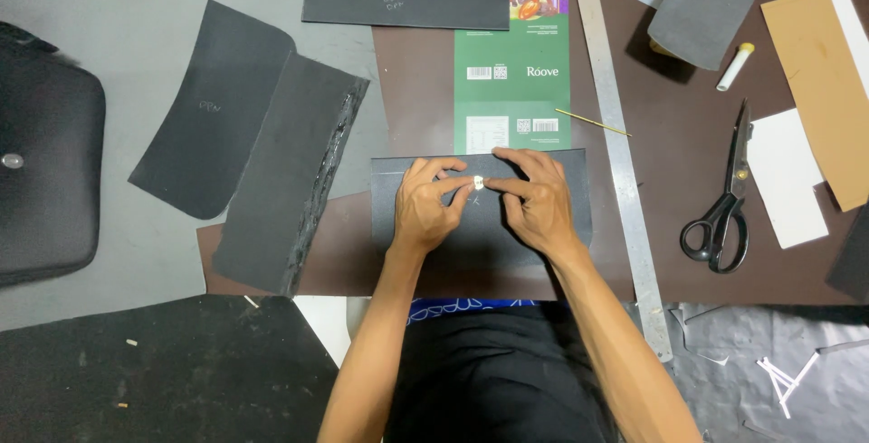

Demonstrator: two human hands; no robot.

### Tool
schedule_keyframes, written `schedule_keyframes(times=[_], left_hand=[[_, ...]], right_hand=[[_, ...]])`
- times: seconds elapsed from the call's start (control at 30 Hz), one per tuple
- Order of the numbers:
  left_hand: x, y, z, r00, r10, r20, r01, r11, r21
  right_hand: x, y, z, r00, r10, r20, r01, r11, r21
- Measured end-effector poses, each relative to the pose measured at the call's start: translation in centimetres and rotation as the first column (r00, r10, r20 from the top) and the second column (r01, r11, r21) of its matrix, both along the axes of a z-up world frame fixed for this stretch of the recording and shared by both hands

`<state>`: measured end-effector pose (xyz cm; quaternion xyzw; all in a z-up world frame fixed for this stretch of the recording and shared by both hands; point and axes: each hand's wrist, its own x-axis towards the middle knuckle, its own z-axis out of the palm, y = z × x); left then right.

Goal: Assembling a leather bag by attaching a magnetic clasp and a metal logo to a leather panel.

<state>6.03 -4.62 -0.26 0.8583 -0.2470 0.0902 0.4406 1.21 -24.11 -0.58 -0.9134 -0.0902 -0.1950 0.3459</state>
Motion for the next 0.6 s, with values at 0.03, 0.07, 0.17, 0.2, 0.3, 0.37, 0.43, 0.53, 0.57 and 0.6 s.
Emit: schedule_keyframes(times=[0.03,0.07,0.17,0.2,0.3,0.37,0.43,0.53,0.57,0.6], left_hand=[[0.01,0.00,0.00,1.000,0.001,0.006,-0.001,1.000,-0.001],[0.01,0.00,0.00,1.000,0.002,0.011,-0.002,1.000,-0.002],[-0.04,0.02,-0.03,1.000,0.004,0.002,-0.004,1.000,-0.005],[-0.02,0.01,-0.10,1.000,0.004,0.001,-0.004,1.000,-0.005],[0.07,-0.01,-0.21,1.000,-0.002,0.015,0.002,1.000,-0.012],[0.10,-0.03,-0.13,1.000,-0.006,0.005,0.006,1.000,-0.013],[0.11,0.00,-0.24,1.000,-0.003,0.016,0.003,1.000,-0.008],[0.12,0.04,-0.33,1.000,-0.003,0.027,0.003,1.000,0.000],[0.12,0.05,-0.35,1.000,-0.006,0.030,0.006,1.000,0.002],[0.03,0.09,-0.09,1.000,-0.006,0.030,0.006,1.000,0.002]], right_hand=[[-0.01,0.01,0.04,1.000,0.000,0.003,0.000,1.000,0.003],[-0.03,0.02,0.07,1.000,0.000,0.007,0.000,1.000,0.006],[0.00,0.00,0.09,1.000,0.005,0.006,-0.005,1.000,0.011],[-0.01,-0.01,0.04,1.000,0.005,0.006,-0.005,1.000,0.011],[0.02,-0.03,-0.08,1.000,0.005,0.008,-0.005,1.000,0.008],[0.05,-0.06,-0.15,1.000,0.007,0.000,-0.007,1.000,0.014],[0.04,0.05,-0.03,1.000,0.001,0.002,-0.001,1.000,0.013],[0.00,0.09,-0.01,1.000,-0.005,0.003,0.005,1.000,0.012],[0.00,0.07,-0.01,1.000,-0.006,0.003,0.006,1.000,0.011],[-0.02,0.13,0.11,1.000,-0.005,0.003,0.005,1.000,0.011]])
